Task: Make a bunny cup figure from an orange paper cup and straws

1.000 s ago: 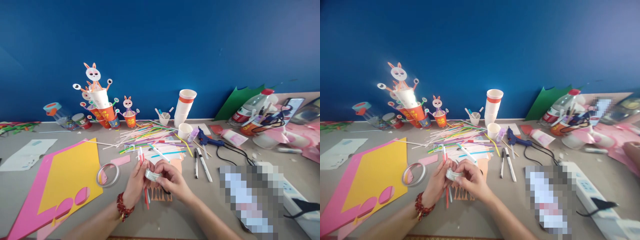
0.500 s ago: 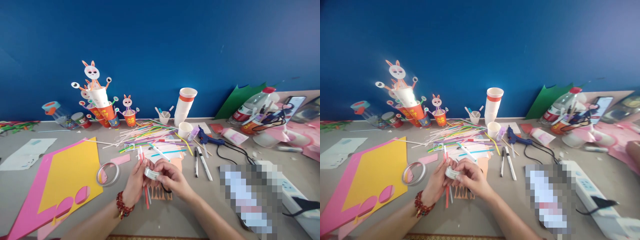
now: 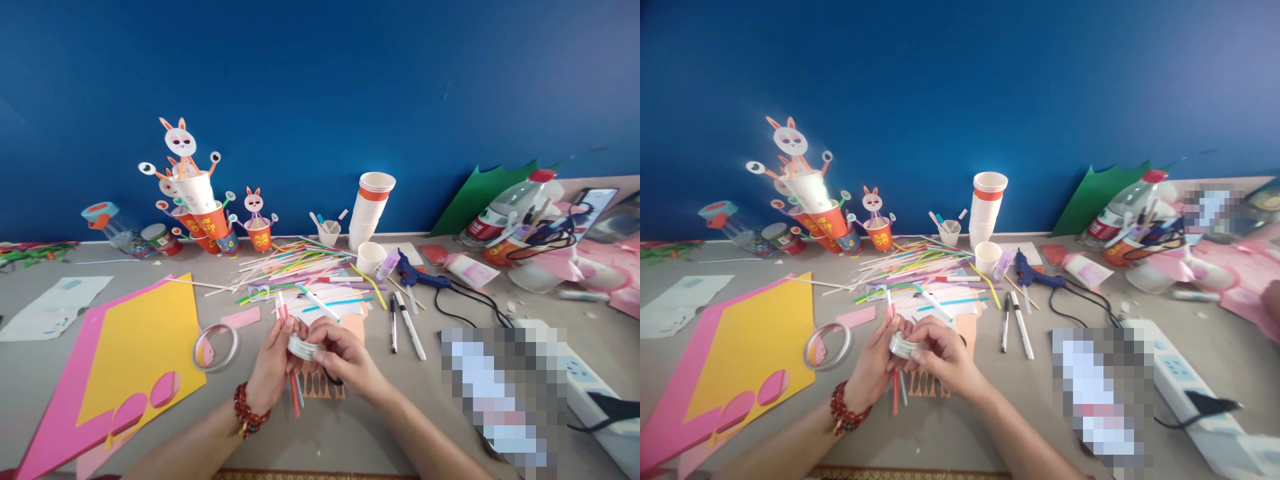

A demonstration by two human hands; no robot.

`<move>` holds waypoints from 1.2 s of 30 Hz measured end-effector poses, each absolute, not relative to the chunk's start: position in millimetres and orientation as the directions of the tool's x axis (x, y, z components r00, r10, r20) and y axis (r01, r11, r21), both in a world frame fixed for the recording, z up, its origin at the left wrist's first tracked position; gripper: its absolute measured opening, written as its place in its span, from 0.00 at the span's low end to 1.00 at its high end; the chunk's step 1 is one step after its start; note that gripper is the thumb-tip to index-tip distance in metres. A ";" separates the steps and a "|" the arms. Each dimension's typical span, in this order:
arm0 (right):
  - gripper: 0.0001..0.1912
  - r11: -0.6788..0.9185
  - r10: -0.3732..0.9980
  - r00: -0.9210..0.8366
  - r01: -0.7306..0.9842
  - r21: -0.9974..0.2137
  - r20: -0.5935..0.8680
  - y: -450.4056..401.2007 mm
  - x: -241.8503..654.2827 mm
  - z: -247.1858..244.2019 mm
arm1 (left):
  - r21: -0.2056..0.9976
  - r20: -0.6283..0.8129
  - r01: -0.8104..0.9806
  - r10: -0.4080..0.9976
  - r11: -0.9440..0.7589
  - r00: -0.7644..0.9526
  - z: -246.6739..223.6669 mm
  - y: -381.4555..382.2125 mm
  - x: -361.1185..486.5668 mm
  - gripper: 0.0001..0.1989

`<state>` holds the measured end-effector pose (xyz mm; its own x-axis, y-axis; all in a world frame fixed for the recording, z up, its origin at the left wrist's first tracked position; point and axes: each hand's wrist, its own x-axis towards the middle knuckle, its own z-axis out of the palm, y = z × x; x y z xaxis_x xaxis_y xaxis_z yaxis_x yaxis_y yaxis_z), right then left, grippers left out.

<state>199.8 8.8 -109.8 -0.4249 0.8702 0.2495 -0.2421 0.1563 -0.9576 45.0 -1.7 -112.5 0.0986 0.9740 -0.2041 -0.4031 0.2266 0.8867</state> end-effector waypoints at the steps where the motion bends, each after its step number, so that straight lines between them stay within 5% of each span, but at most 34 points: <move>1: 0.12 0.133 0.872 -0.428 -0.258 -0.957 0.237 8.5 199.1 -109.7 | 0.891 -0.204 -0.396 0.975 0.222 0.088 -112.3 -2.1 45.3 0.19; 29: 0.05 0.336 0.842 -0.395 -0.148 -0.930 0.367 8.3 197.3 -111.1 | 0.920 -0.164 -0.349 0.984 0.177 0.065 -108.8 -4.6 45.4 0.18; 36: 0.10 0.085 0.811 -0.516 -0.363 -0.928 0.276 8.6 201.0 -116.7 | 0.862 -0.229 -0.434 0.965 0.263 0.129 -105.6 -3.1 41.7 0.18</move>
<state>201.0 8.6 -116.7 -0.5158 0.8111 0.2758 -0.3626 0.0849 -0.9280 41.7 -3.1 -105.6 0.1291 0.9648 -0.2293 -0.4336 0.2629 0.8619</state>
